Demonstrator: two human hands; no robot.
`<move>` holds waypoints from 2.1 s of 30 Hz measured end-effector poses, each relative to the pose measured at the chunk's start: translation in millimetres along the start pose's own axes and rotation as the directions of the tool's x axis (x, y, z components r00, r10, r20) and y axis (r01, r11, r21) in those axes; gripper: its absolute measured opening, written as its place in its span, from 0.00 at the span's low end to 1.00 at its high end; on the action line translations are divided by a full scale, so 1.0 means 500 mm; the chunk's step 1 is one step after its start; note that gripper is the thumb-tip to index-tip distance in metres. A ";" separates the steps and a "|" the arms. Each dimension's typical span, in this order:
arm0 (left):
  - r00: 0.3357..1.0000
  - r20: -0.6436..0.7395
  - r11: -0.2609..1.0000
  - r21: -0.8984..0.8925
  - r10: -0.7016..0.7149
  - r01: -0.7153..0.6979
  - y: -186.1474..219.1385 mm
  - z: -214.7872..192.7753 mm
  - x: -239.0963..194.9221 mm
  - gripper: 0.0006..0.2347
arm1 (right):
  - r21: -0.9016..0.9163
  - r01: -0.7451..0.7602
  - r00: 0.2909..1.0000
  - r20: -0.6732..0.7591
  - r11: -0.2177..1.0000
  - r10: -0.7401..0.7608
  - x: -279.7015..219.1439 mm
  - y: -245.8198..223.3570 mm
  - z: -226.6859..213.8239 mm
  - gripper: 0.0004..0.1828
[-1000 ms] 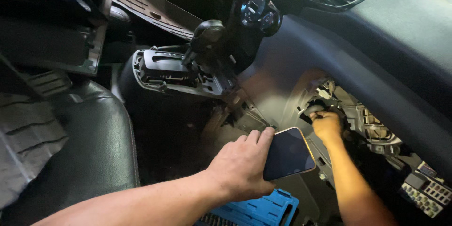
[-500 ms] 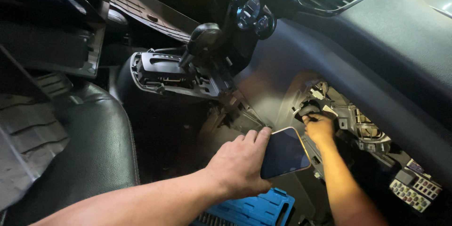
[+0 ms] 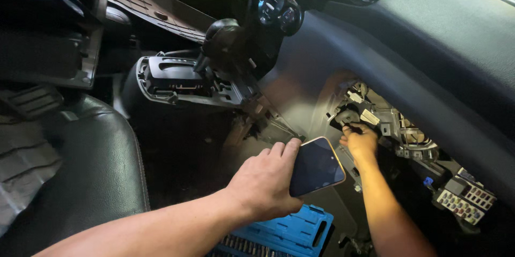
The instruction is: The person uses a smartphone flashlight to illuminate the area under the dashboard while selecting socket bits from a blue case and using a ratchet to work on fasteners inside the exposed dashboard cavity.
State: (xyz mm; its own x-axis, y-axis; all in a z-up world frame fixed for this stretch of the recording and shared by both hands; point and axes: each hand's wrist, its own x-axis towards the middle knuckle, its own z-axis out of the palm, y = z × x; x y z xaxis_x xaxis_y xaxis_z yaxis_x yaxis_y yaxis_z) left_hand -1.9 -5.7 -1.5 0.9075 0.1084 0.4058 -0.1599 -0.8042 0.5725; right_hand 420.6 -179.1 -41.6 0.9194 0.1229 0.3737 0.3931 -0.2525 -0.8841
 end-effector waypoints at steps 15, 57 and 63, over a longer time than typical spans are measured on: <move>0.982 -0.155 0.994 0.040 0.109 -0.104 -0.027 0.036 0.026 0.44 | -0.032 0.379 0.924 -0.043 0.925 -0.380 -0.197 0.016 -0.070 0.13; 0.997 0.051 0.995 0.079 -0.061 0.057 0.031 0.009 0.028 0.46 | 0.800 -0.219 0.973 0.223 0.559 0.063 -0.292 -0.006 -0.073 0.11; 0.998 0.039 0.997 0.063 -0.046 0.043 0.026 0.008 0.025 0.46 | 0.840 -0.284 0.944 0.160 0.462 0.289 -0.129 0.036 -0.024 0.16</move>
State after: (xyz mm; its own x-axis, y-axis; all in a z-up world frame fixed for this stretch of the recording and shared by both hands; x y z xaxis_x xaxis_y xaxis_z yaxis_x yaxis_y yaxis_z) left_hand 8.9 -17.2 8.2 0.9285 0.1220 0.3507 -0.0957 -0.8339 0.5435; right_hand 368.7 -203.0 -78.2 0.9790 0.1969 0.0525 -0.0914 0.6550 -0.7501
